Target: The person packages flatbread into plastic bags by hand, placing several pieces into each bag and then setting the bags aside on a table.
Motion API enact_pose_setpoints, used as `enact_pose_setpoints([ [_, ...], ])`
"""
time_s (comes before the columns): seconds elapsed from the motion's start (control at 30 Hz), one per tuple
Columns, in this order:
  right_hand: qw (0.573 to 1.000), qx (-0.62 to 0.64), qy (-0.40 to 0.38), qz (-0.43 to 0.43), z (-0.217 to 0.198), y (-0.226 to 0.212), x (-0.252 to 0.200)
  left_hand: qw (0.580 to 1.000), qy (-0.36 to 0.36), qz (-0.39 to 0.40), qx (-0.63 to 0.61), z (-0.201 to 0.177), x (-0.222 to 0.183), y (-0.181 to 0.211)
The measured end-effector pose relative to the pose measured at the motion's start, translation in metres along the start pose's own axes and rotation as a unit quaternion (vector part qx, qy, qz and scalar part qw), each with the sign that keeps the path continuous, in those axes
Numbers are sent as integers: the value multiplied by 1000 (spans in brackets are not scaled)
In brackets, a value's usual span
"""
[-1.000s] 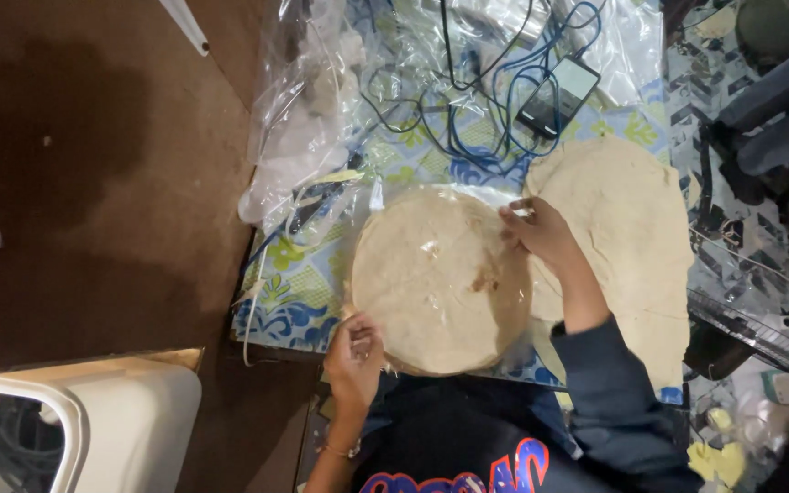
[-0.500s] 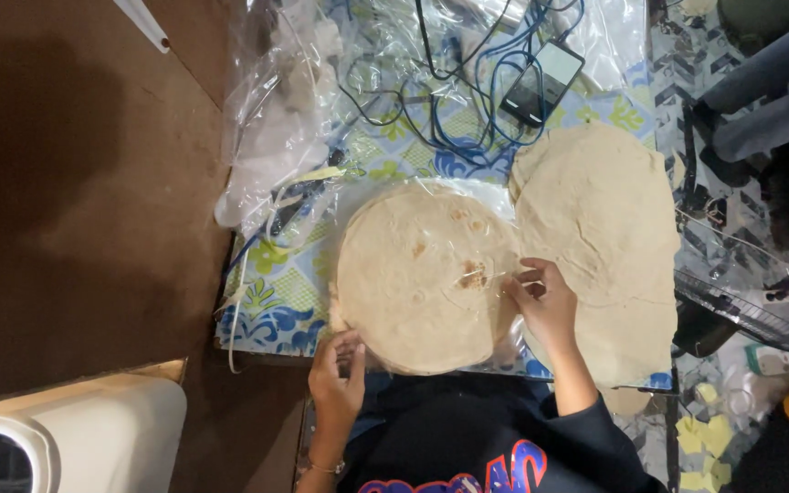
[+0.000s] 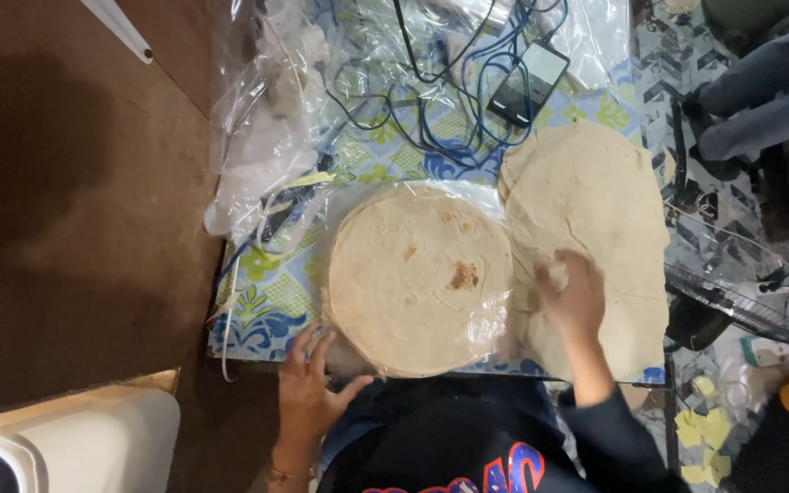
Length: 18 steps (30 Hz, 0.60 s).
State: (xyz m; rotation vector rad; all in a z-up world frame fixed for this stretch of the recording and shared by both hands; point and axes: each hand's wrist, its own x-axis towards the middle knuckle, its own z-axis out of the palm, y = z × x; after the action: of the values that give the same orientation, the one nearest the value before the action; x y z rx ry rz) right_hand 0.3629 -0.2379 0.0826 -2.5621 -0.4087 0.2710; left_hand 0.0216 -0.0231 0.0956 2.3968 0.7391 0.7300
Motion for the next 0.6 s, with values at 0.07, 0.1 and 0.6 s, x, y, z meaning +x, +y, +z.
enact_pose_setpoints([
  [0.07, 935, -137, 159, -285, 3, 6, 29, 995, 18, 54, 80, -8, 2, -5],
  [0.1, 936, -139, 159, -283, 5, 5, 28, 995, 16, 55, 78, -9, 2, -8],
  [0.6, 951, 238, 192, -49, 41, 125, 116, 997, 25, -27, -71, 1, 1, -16],
])
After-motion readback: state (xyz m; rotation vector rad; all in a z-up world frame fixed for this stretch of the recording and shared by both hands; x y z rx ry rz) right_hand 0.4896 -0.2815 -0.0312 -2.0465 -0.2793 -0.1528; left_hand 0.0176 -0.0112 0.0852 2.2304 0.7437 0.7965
